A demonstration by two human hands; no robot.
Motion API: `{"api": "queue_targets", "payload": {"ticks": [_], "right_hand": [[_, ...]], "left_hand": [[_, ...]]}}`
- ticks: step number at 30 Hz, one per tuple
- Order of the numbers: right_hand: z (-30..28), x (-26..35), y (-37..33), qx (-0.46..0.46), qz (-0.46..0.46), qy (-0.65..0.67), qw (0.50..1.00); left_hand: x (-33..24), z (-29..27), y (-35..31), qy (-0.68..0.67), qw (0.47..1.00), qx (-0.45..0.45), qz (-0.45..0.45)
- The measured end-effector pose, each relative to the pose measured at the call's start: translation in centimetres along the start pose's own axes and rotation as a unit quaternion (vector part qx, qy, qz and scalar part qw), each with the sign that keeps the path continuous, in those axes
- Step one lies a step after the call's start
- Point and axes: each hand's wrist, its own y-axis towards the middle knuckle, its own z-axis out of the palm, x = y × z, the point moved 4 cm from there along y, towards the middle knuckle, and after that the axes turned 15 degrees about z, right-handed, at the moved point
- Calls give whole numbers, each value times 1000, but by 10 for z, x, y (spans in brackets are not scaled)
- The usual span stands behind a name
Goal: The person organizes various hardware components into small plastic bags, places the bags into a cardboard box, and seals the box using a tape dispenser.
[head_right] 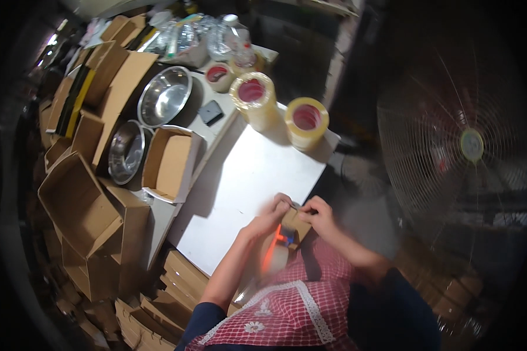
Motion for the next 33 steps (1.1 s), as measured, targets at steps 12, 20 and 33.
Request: {"api": "queue_targets", "payload": {"ticks": [12, 20, 33], "right_hand": [[146, 134, -117, 408, -357, -513, 665], [167, 69, -88, 519, -259, -481, 657], [20, 372, -55, 644, -43, -227, 729]], "left_hand": [[-10, -1, 1, -17, 1000, -11, -22], [-82, 2, -14, -21, 997, -31, 63], [-182, -42, -44, -104, 988, -21, 116]]}}
